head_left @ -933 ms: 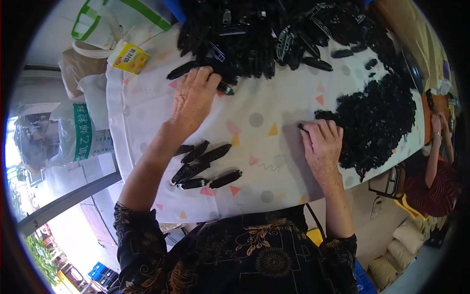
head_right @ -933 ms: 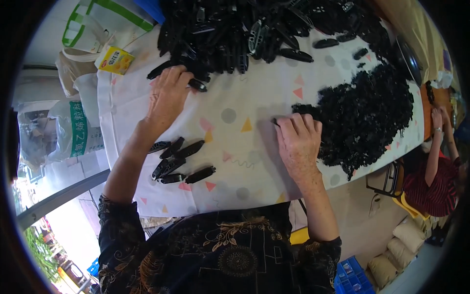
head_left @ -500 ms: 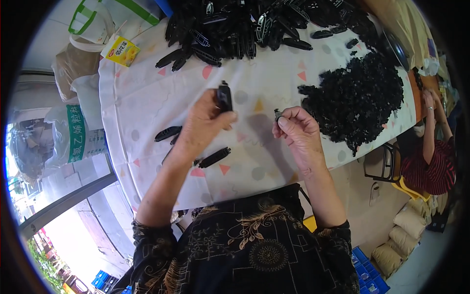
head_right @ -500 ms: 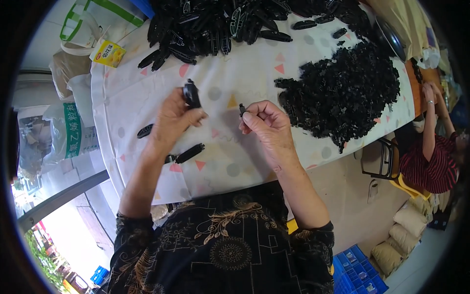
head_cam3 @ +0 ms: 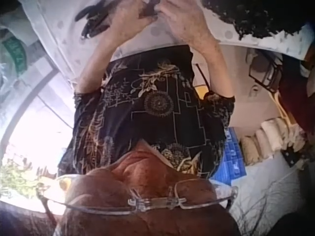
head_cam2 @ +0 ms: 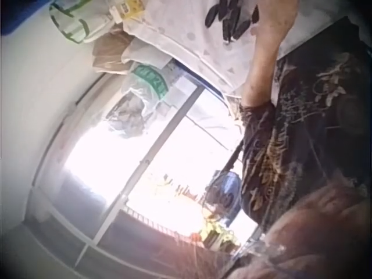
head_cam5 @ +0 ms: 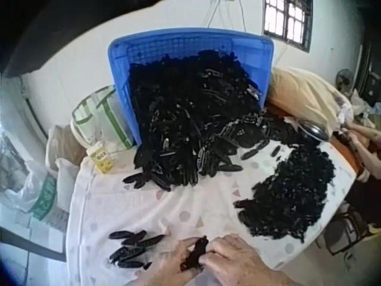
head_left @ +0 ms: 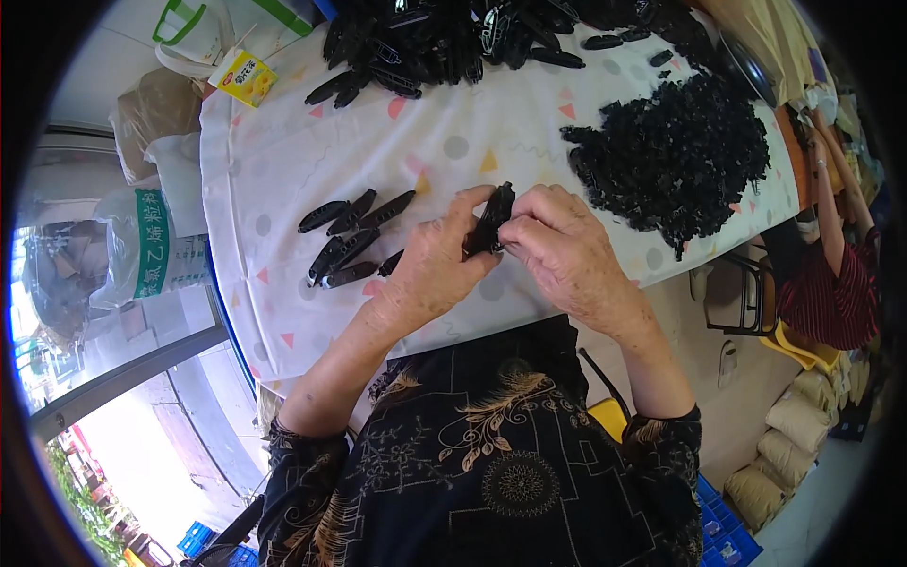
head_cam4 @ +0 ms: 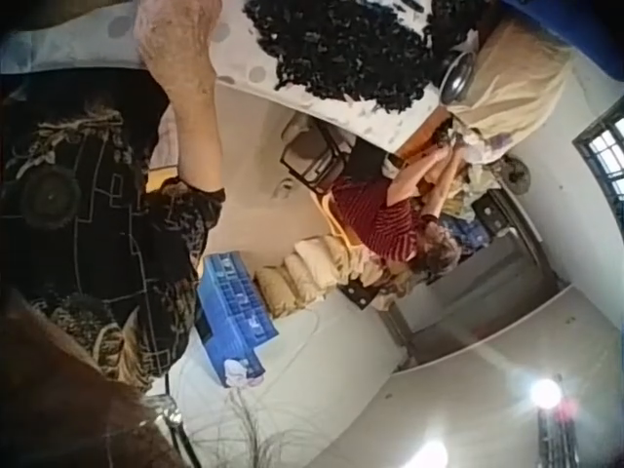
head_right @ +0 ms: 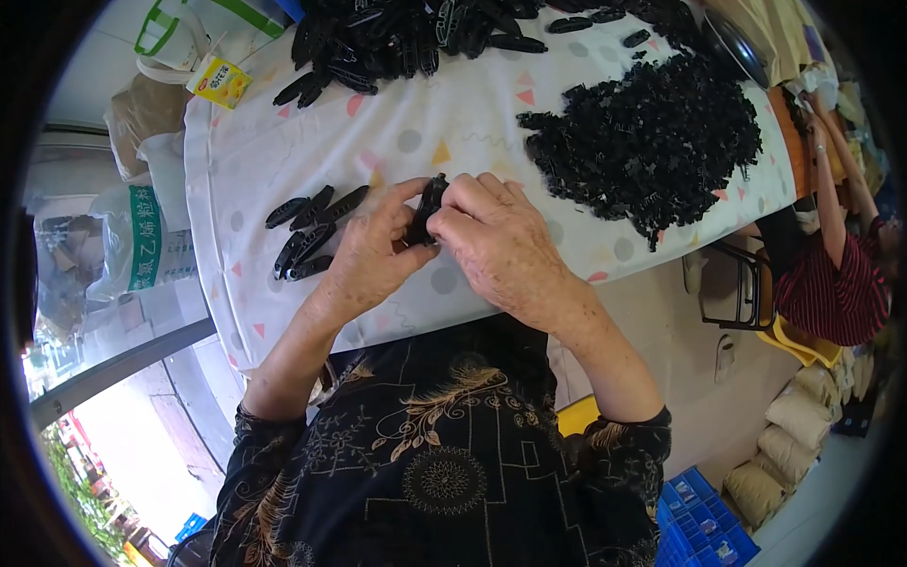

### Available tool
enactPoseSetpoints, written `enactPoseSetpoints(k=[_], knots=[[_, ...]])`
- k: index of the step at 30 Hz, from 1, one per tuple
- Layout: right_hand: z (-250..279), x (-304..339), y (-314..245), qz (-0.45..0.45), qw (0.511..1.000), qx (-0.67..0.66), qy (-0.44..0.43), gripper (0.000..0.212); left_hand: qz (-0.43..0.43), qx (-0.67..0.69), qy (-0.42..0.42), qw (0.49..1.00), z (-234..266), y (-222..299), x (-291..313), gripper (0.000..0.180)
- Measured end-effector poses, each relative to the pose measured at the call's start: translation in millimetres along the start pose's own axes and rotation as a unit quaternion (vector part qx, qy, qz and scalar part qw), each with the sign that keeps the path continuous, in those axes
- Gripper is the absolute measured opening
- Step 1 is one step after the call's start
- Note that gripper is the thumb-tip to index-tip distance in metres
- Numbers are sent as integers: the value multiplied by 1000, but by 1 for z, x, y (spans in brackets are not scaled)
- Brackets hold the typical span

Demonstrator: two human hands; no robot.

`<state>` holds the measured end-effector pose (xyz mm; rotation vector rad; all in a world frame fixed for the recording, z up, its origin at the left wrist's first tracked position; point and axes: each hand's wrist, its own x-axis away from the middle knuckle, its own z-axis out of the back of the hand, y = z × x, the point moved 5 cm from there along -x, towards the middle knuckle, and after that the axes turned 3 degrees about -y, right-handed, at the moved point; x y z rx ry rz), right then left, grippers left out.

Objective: Assembling small black plastic industrial components by hand on a workbench.

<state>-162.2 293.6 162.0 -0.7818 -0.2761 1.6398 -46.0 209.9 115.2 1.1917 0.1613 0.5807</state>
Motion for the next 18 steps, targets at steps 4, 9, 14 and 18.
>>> enactPoseSetpoints(k=[4,9,14,18], knots=[[4,0,-6,-1,997,46,-62,18,-27,-51,-15,998,-7,5,5,60],[1,2,-5,16,991,70,-113,13,-18,-48,-31,998,-12,5,10,59],[-6,-2,-4,27,989,71,-126,13,-13,-56,-15,998,-17,-5,12,57],[-8,-5,6,-3,997,36,-69,16,-25,28,14,999,-18,-11,9,52]])
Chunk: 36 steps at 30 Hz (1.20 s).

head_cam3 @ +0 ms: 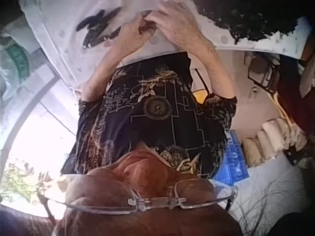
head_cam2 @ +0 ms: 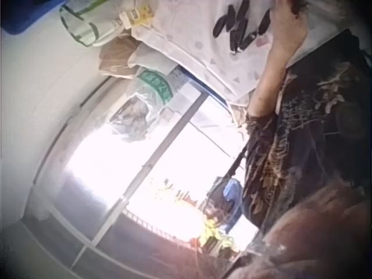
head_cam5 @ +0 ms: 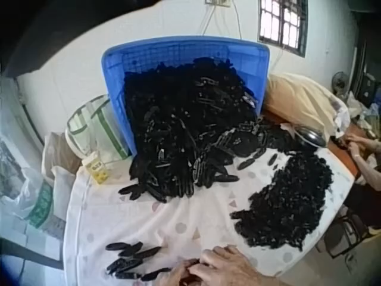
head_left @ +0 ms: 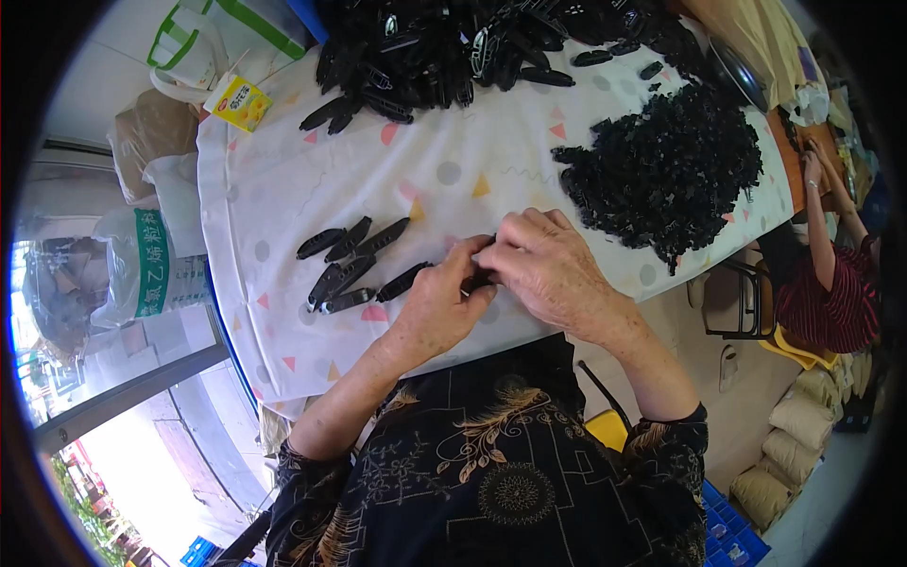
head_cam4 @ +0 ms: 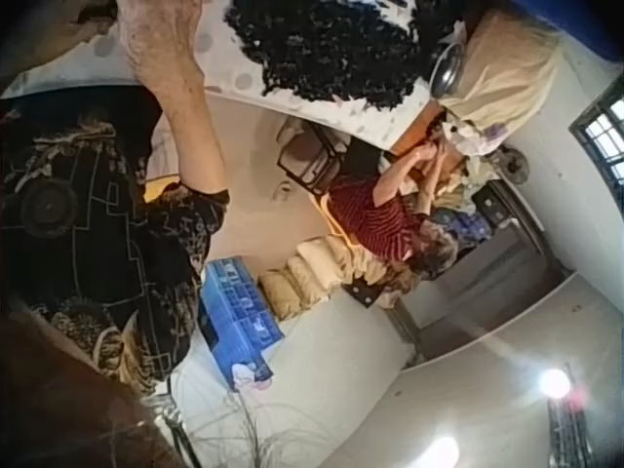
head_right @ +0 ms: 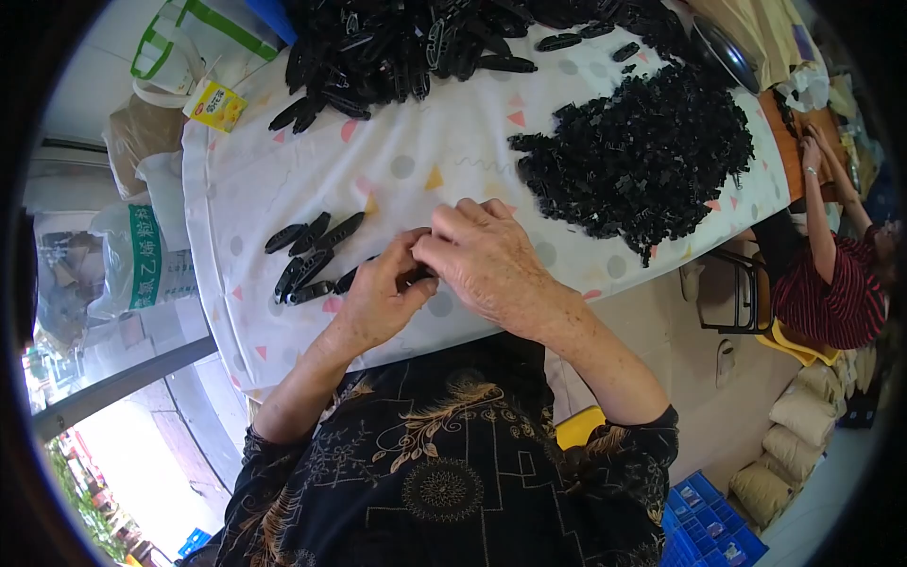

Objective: Assembling small black plastic industrial components by hand on a workbench.

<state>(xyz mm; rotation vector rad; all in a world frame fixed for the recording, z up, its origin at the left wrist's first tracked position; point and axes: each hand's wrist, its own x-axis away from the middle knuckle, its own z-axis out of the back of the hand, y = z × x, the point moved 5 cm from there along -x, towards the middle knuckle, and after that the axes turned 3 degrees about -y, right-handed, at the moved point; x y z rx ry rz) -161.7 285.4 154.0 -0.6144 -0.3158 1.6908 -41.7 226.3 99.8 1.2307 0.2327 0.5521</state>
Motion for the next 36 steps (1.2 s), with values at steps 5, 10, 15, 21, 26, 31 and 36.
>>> enactPoseSetpoints(k=[5,10,15,21,26,31,36], knots=[[-23,6,32,-219,915,-330,77,53,61,108,25,992,8,-14,-5,60],[-63,5,39,-196,781,-591,47,36,12,162,15,987,8,-11,-15,71],[-69,2,40,-226,768,-589,105,30,23,201,-63,977,12,-10,-22,75],[-62,-4,46,-234,786,-540,187,27,-23,168,-69,983,18,-11,-46,62],[-42,-2,67,-232,766,-597,48,23,-79,-16,-107,991,26,8,-58,49],[29,-1,120,-245,959,-95,104,17,-131,-150,-193,961,12,10,-50,40],[45,-15,152,-183,977,79,73,20,-206,-273,-370,864,-15,21,-46,29]])
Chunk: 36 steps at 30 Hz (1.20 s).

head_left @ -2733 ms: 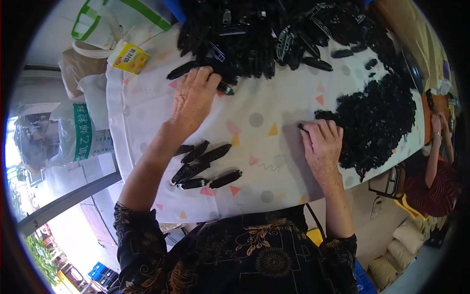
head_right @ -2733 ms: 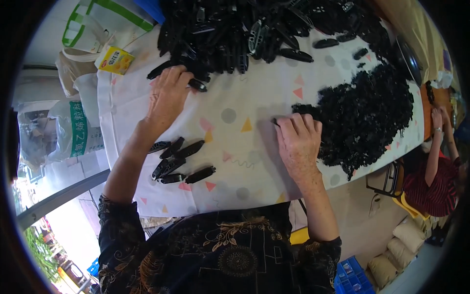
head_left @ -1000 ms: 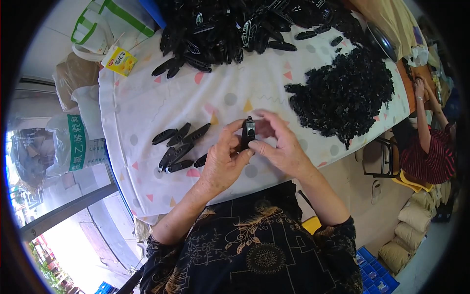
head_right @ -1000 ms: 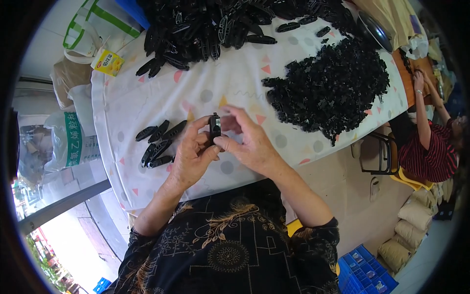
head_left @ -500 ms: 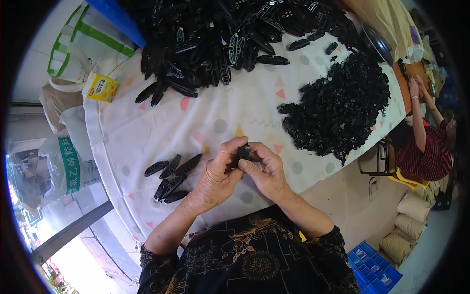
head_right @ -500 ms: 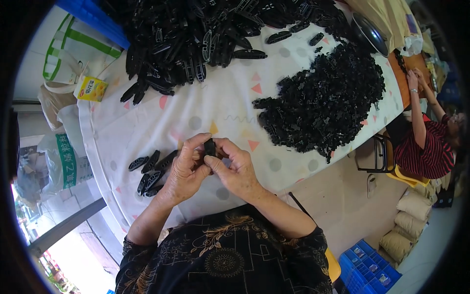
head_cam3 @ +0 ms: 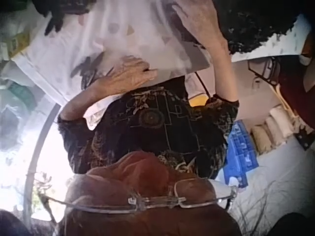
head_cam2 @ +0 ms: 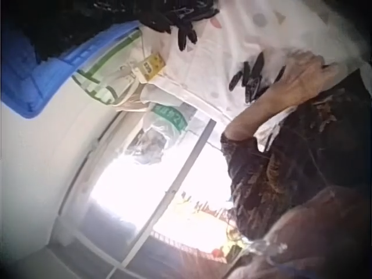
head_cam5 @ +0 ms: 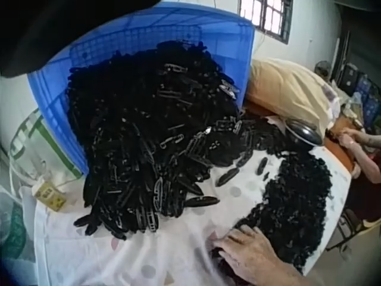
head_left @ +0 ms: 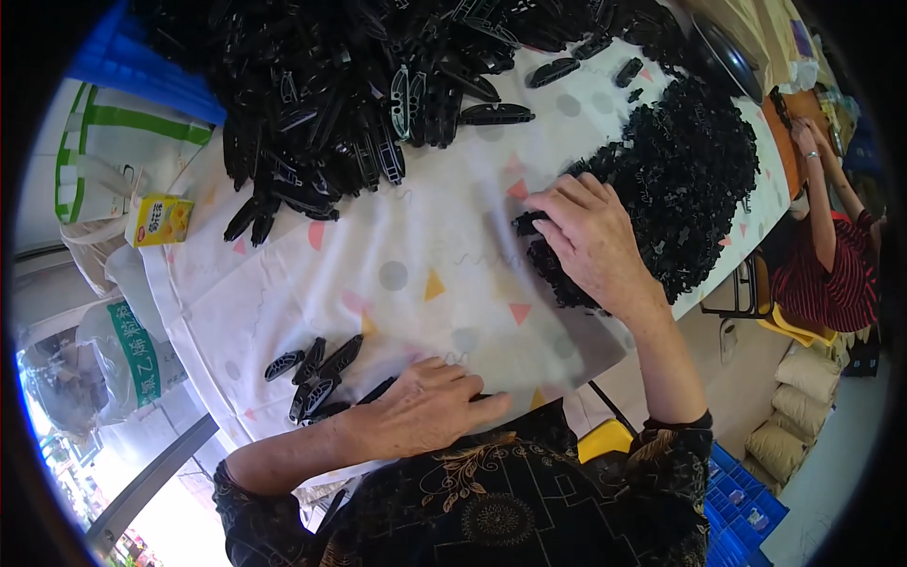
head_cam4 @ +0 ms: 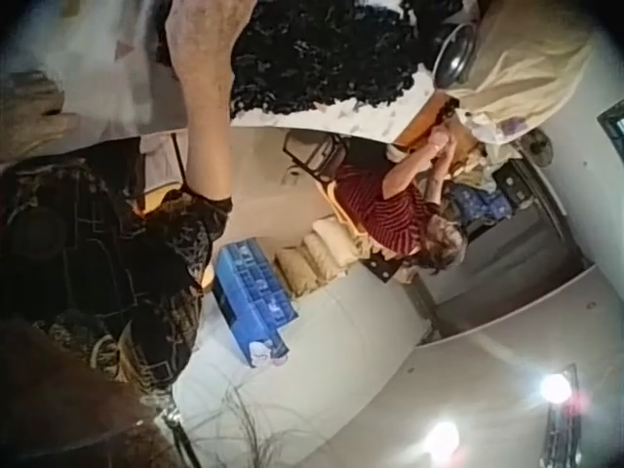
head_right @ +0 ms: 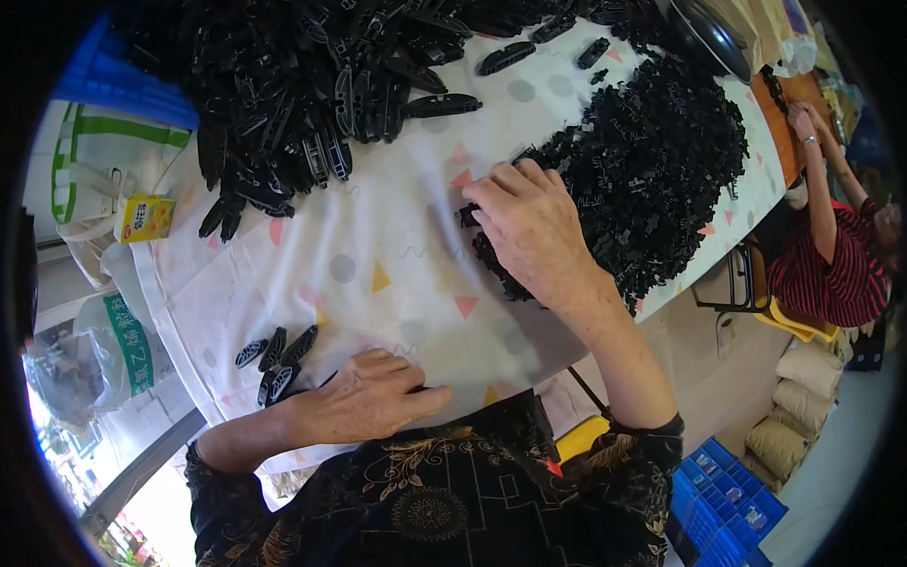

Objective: Assembling small black plastic industrial components by hand on a workbench.

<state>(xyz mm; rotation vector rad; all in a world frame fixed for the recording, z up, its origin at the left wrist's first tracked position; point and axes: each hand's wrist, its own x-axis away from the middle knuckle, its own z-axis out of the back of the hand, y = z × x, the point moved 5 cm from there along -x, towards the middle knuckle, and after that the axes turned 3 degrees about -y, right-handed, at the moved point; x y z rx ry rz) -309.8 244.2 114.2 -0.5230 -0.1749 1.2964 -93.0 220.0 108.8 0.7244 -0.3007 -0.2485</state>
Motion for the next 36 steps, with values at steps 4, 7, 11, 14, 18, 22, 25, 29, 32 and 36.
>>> enactPoseSetpoints(k=[4,7,11,14,18,22,25,29,32,36], knots=[[-12,-12,4,44,992,32,-111,19,-27,-114,155,981,54,-27,-26,30],[-16,-13,9,55,986,20,-155,17,57,-121,243,961,102,-74,-71,26],[-20,-14,4,52,972,22,-227,16,94,-258,309,911,136,-119,-128,24],[-21,-13,-1,58,977,17,-202,15,99,-310,281,903,134,-126,-145,21],[-8,-7,3,51,988,-88,-114,15,112,-319,256,906,128,-120,-140,20],[-3,18,21,-140,918,-369,-23,22,143,-7,354,924,119,-114,-104,23],[-7,33,15,-187,794,-578,27,28,153,417,345,827,88,-111,-69,27],[-15,54,-5,-209,741,-638,35,14,92,684,313,653,45,-77,-37,30],[-20,64,-26,-198,740,-643,21,14,74,706,320,627,19,-58,-22,33],[-30,75,-46,-201,752,-628,8,11,73,713,331,614,0,-35,-7,38]])
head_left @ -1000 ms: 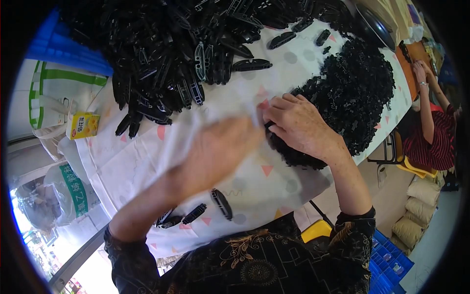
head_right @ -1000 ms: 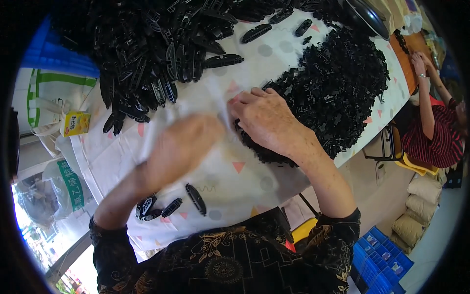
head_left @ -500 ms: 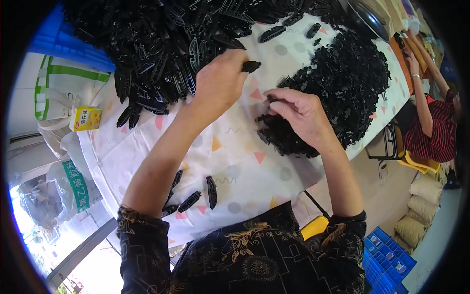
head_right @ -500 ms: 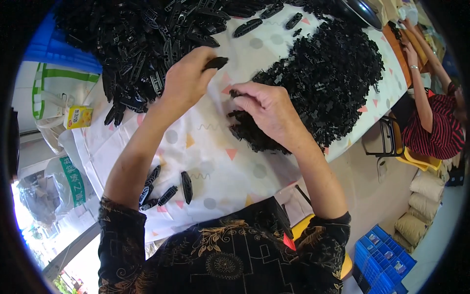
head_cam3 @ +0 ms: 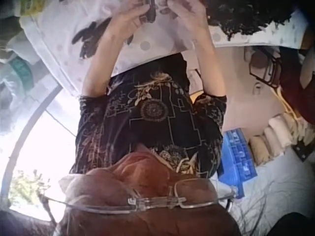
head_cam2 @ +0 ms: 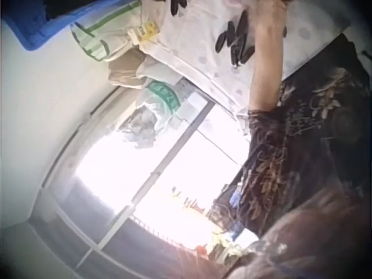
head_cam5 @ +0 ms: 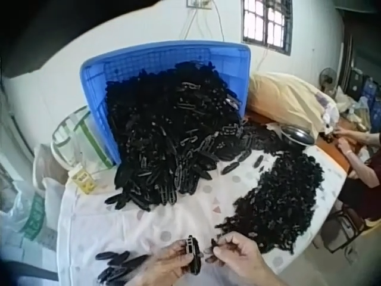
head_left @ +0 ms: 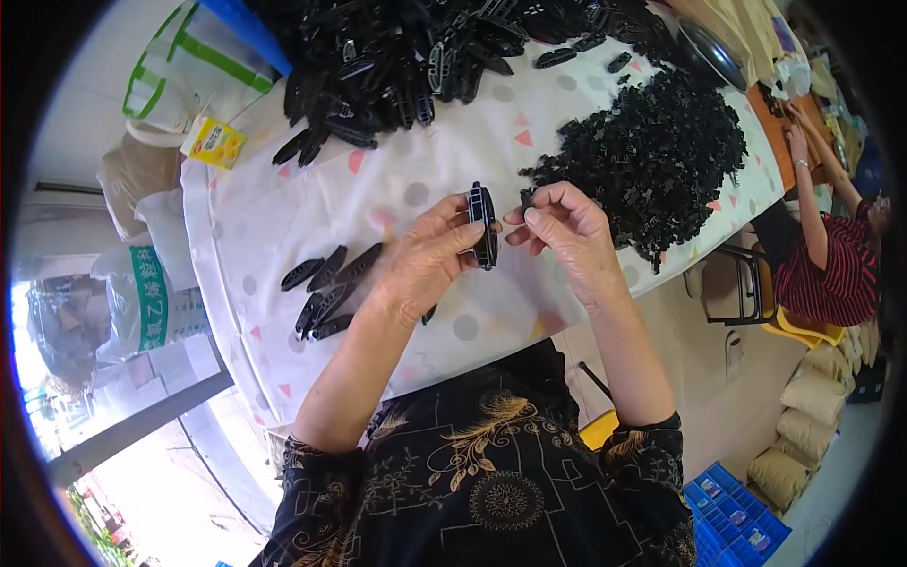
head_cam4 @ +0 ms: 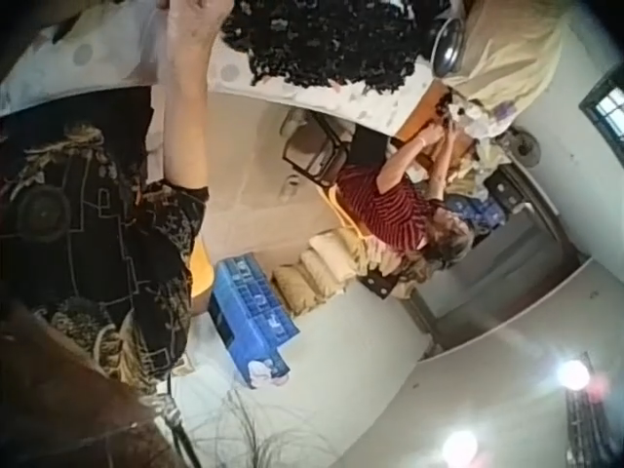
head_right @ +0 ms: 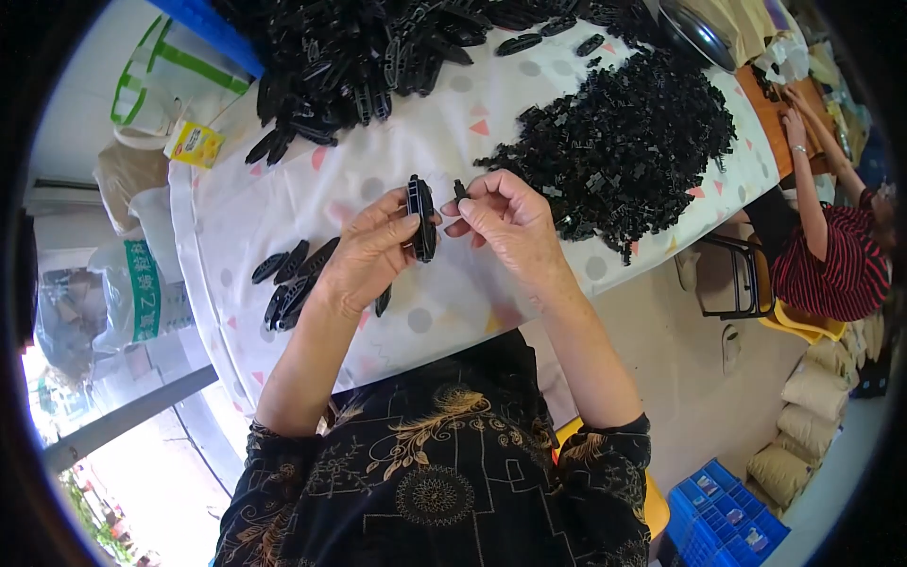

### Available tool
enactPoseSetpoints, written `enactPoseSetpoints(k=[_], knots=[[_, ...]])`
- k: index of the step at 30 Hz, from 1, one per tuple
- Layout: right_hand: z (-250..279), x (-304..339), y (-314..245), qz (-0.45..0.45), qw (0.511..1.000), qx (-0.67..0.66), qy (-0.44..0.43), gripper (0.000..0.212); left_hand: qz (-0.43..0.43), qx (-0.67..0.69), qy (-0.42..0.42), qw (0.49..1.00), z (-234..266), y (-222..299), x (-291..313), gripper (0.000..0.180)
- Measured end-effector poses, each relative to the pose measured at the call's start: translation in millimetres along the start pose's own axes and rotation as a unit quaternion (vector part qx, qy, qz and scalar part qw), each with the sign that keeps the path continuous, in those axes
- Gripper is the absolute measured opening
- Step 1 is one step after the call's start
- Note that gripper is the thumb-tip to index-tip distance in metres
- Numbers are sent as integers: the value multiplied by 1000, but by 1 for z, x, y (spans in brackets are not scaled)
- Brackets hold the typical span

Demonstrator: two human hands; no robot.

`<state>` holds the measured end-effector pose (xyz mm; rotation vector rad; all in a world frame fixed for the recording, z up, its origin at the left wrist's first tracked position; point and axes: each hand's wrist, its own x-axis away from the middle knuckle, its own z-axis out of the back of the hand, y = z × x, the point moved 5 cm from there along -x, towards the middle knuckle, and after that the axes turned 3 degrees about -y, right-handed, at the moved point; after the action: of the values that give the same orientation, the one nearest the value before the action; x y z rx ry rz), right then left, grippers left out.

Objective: Assembling small black plastic industrial components by hand on a workbench.

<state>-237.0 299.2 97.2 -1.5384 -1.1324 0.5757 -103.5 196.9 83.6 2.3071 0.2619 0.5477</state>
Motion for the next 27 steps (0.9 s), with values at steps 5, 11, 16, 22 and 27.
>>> enactPoseSetpoints(k=[5,11,16,22,27], knots=[[-21,12,6,1,1000,17,-8,9,-32,-7,3,999,-2,-1,21,35],[-32,22,13,17,999,25,-11,8,-35,10,21,999,0,-3,37,28],[-32,28,19,7,998,60,-5,7,-55,85,22,995,6,-11,42,28],[-44,36,-10,130,926,347,-72,10,-9,73,8,997,2,-15,48,31],[-61,41,-36,285,776,541,-154,14,6,-27,39,999,1,-21,47,34]])
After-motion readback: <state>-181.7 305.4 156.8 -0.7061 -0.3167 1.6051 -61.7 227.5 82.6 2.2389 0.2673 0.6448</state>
